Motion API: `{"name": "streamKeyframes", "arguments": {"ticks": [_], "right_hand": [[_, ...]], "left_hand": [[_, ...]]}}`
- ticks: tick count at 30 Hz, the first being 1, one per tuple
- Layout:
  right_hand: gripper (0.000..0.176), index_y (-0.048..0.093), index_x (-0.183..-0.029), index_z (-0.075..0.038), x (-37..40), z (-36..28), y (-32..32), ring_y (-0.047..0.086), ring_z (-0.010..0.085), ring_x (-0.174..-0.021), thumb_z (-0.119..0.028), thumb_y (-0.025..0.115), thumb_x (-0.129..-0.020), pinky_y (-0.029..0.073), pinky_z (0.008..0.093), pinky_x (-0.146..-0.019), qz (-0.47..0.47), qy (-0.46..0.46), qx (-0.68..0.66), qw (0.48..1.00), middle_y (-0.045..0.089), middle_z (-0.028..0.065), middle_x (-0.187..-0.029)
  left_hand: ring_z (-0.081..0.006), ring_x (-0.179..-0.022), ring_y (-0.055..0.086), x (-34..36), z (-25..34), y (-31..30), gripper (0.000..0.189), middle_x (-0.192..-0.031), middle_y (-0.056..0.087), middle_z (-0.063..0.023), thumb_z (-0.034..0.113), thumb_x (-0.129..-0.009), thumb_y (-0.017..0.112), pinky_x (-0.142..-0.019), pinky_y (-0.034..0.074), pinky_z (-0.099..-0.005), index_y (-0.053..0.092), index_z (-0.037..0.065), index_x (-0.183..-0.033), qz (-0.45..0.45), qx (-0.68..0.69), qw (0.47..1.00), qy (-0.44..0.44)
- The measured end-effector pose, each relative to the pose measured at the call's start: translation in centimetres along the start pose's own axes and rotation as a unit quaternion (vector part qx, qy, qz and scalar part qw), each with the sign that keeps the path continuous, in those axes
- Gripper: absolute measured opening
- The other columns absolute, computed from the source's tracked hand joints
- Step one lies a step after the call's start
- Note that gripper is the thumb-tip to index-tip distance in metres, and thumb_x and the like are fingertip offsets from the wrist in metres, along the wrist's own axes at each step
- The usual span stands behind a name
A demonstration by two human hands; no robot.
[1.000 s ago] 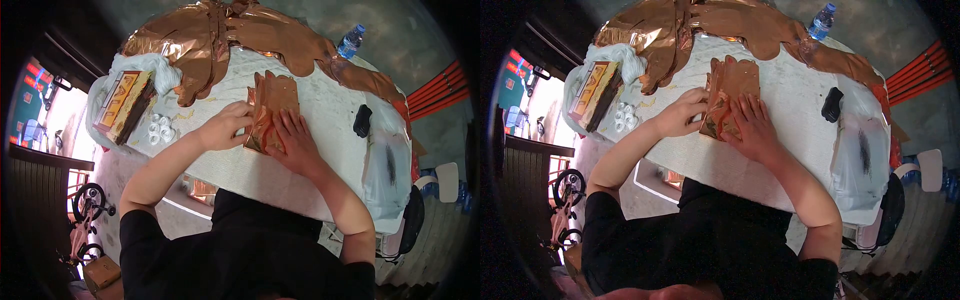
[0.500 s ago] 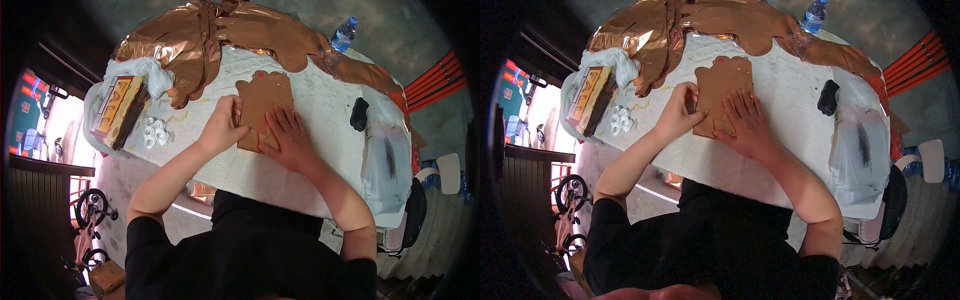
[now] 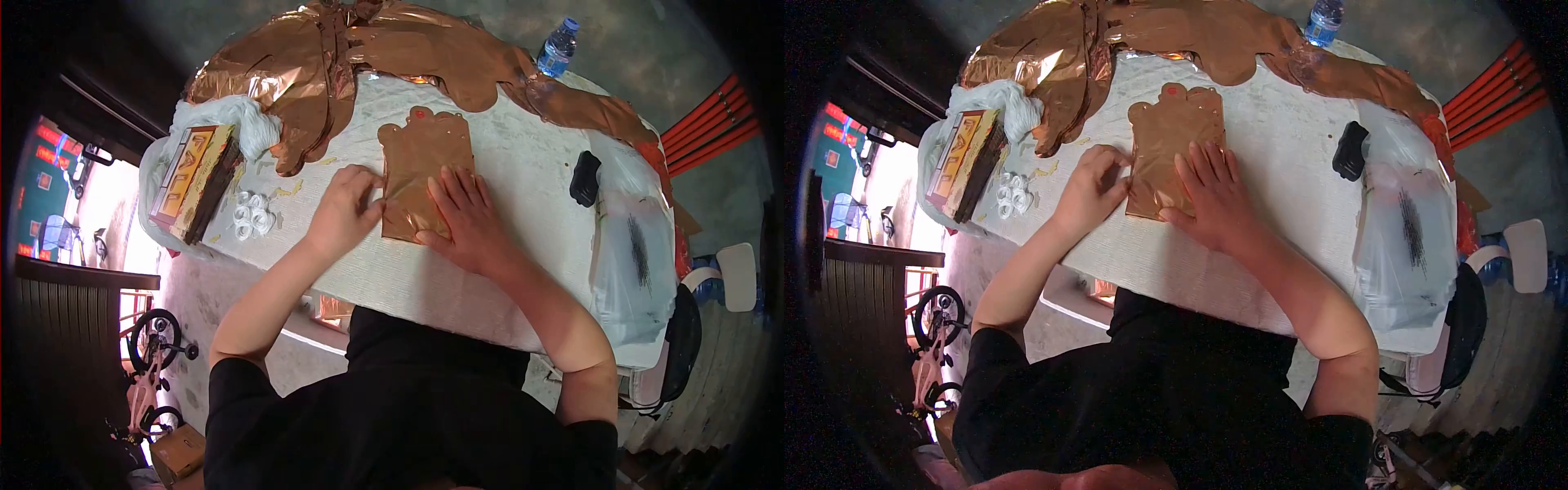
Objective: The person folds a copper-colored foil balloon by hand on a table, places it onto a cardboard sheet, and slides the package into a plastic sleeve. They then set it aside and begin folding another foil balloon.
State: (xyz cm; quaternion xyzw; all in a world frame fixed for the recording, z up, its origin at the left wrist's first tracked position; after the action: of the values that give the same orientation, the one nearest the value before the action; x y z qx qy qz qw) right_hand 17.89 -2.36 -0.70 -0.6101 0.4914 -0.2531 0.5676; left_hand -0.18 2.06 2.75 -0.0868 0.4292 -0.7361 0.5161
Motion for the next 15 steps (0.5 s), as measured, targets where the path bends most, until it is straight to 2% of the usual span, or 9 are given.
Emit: {"name": "streamKeyframes", "arguments": {"ticks": [4,6,7,9,13,15], "right_hand": [[0.074,0.034,-0.14,-0.005,0.0,-0.1,-0.1,0.023,0.0376,-0.139,-0.051,0.055,-0.086,0.013,0.0512,-0.114,0.005,0.002,-0.013,1.0,0.03,0.0213,-0.147],[0.074,0.034,-0.141,-0.006,0.0,-0.1,-0.1,0.023,0.0377,-0.139,-0.051,0.055,-0.086,0.014,0.0513,-0.114,0.0,0.001,-0.011,1.0,0.03,0.0211,-0.147],[0.074,0.034,-0.141,-0.006,-0.1,-0.1,-0.2,0.023,0.0377,-0.139,-0.051,0.055,-0.086,0.013,0.0516,-0.114,0.0,0.003,-0.014,1.0,0.03,0.021,-0.147],[0.074,0.034,-0.141,-0.006,-0.1,-0.2,-0.2,0.023,0.0376,-0.139,-0.051,0.055,-0.085,0.013,0.0519,-0.114,0.001,0.004,-0.018,1.0,0.03,0.021,-0.147],[0.075,0.034,-0.141,-0.006,-0.1,-0.1,-0.1,0.022,0.0372,-0.139,-0.051,0.056,-0.085,0.013,0.0529,-0.114,0.0,0.01,-0.008,1.0,0.029,0.0207,-0.147],[0.076,0.034,-0.141,-0.006,0.0,0.0,0.0,0.022,0.0371,-0.139,-0.052,0.056,-0.085,0.013,0.0532,-0.114,0.001,0.01,-0.01,1.0,0.029,0.0207,-0.147]], "left_hand": [[-0.0295,-0.095,0.057,1.5,0.1,-0.6,0.02,-0.1,0.06,-0.0127,-0.001,-0.077,0.063,-0.082,0.046,-0.0344,0.061,0.001,-0.097,-0.009,0.04,0.999,-0.004],[-0.028,-0.096,0.058,2.4,1.6,-0.5,0.019,-0.103,0.062,-0.0124,-0.002,-0.077,0.063,-0.083,0.046,-0.034,0.063,0.002,-0.096,-0.045,0.046,0.996,0.054],[-0.028,-0.096,0.058,2.7,1.9,-0.6,0.019,-0.103,0.062,-0.0124,-0.002,-0.077,0.063,-0.083,0.046,-0.034,0.063,0.002,-0.096,-0.045,0.045,0.997,0.054],[-0.0271,-0.097,0.057,3.2,1.6,-0.7,0.018,-0.104,0.062,-0.0116,-0.001,-0.077,0.065,-0.083,0.046,-0.0348,0.063,0.001,-0.094,-0.05,0.068,0.996,-0.007],[-0.0272,-0.098,0.056,3.4,2.2,-0.7,0.015,-0.102,0.062,-0.0108,0.001,-0.077,0.068,-0.083,0.046,-0.0348,0.064,0.001,-0.092,-0.033,0.06,0.998,-0.011],[-0.0271,-0.098,0.055,3.5,2.8,-0.7,0.014,-0.1,0.062,-0.0101,0.004,-0.076,0.07,-0.082,0.045,-0.0349,0.065,0.001,-0.088,-0.015,0.008,1.0,0.019]]}}
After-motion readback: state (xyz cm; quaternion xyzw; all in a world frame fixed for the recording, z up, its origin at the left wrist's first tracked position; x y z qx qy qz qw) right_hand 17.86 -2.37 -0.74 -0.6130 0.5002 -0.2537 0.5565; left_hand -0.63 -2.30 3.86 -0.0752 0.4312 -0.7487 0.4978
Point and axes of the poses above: each hand's wrist, its own x-axis away from the middle knuckle, its own y-axis out of the palm, z = x × y, the point moved 6 cm from there along -x, towards the middle knuckle
